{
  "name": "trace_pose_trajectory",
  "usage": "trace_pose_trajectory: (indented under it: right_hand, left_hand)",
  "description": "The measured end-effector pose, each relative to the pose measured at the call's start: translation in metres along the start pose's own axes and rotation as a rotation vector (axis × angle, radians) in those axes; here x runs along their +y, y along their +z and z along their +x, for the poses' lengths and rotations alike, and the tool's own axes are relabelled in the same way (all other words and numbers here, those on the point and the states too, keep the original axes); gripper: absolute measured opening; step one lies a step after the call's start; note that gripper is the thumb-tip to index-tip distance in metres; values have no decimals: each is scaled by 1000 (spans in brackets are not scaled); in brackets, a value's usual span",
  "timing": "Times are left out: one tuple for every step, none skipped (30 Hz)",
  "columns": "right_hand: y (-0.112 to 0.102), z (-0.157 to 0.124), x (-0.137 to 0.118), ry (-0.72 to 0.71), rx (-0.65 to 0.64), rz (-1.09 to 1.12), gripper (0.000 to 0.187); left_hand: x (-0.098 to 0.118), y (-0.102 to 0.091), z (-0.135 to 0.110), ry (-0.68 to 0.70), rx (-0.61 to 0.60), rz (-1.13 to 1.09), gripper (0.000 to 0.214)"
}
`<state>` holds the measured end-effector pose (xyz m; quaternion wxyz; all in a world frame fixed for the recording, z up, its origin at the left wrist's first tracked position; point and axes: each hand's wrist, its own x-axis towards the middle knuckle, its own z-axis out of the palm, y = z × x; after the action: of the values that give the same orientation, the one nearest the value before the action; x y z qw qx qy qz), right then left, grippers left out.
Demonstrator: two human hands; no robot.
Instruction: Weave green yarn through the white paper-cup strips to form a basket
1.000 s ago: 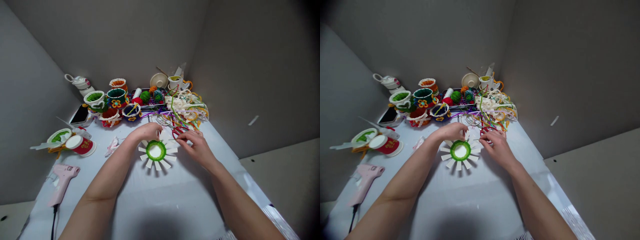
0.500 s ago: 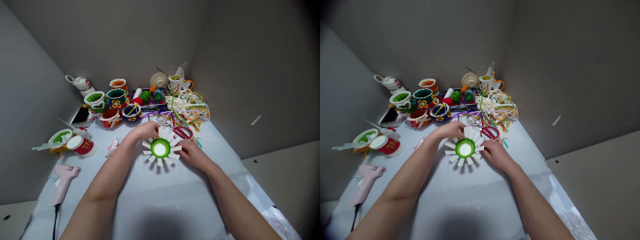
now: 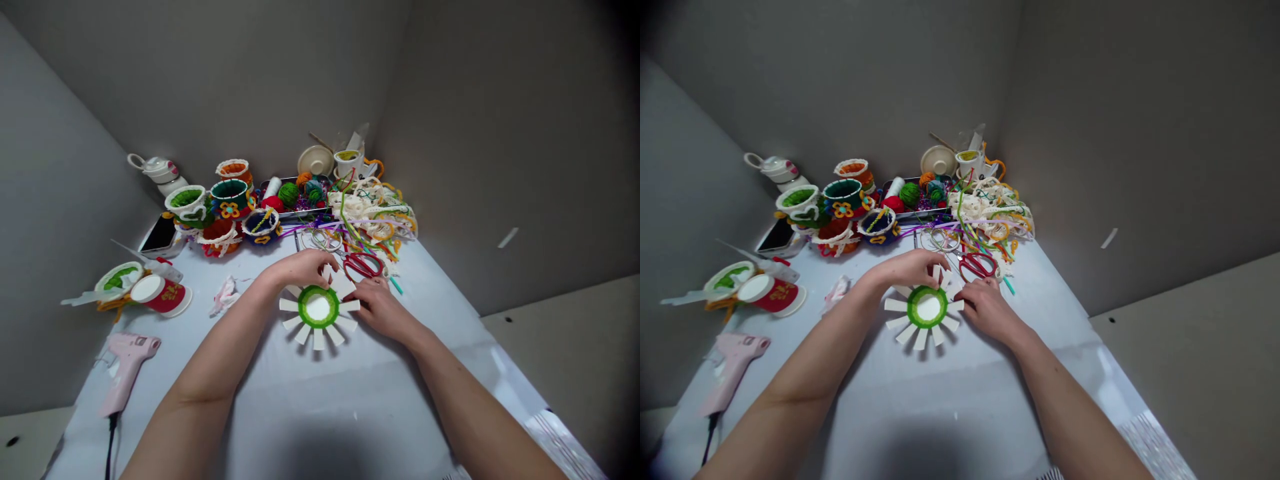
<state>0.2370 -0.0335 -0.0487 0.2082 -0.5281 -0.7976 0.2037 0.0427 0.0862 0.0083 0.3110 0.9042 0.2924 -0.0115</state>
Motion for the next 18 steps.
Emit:
trace_pose_trajectory:
  right_hand:
    - [-1, 0, 0, 5, 0, -1, 24]
    - [-2, 0, 0, 11, 1, 0, 25]
    - [-2, -1, 1, 17, 4, 2, 25]
    - [-3, -1, 1, 20, 10, 3, 26]
    - [-3, -1, 2, 19, 17, 3, 25]
    - [-3, -2, 3, 14, 28, 0, 24]
    - [-3, -2, 4, 10, 40, -7, 21]
    - [-3, -2, 5, 6, 57, -18, 17]
    - [-4, -1, 6, 3, 75, -33, 13]
    - [-6, 0, 7, 2, 98, -52, 11]
    - [-9, 3, 7, -1, 126, -75, 11]
    - [-13, 7, 7, -7, 155, -102, 11]
    - [-19, 13, 6, -20, 185, -129, 12]
    - [-26, 21, 5, -34, 218, -156, 14]
    - [-34, 32, 4, -47, 255, -177, 15]
    - [-42, 46, 4, -60, 298, -182, 16]
    - [-50, 61, 3, -57, 362, -170, 18]
    - [-57, 79, 3, -39, 444, -129, 20]
  left_hand:
    - [0, 1, 1, -11, -10, 14, 41]
    - [0, 1, 1, -19, -21, 24, 40]
    - [0, 1, 1, -20, -33, 28, 38]
    - [0, 1, 0, -19, -44, 27, 37]
    - [0, 1, 0, -15, -52, 23, 37]
    - [0, 1, 0, -12, -60, 15, 37]
    - [-1, 1, -1, -12, -66, 1, 38]
    - [-1, 0, -3, -14, -66, -20, 39]
    - [-2, -1, -5, -15, -63, -50, 40]
    - [-3, -2, -8, -14, -57, -92, 40]
    - [-4, -4, -13, -6, -43, -145, 40]
    - [-5, -5, -20, 5, -31, -208, 37]
    - [-6, -7, -28, 10, -19, -280, 35]
    - [-7, -8, -37, 6, -2, -346, 33]
    - [-7, -8, -47, -9, 26, -394, 32]
    - [-7, -7, -57, -39, 72, -446, 31]
    - [-7, -4, -68, -66, 90, -515, 29]
    - [-7, 1, -77, -81, 103, -588, 26]
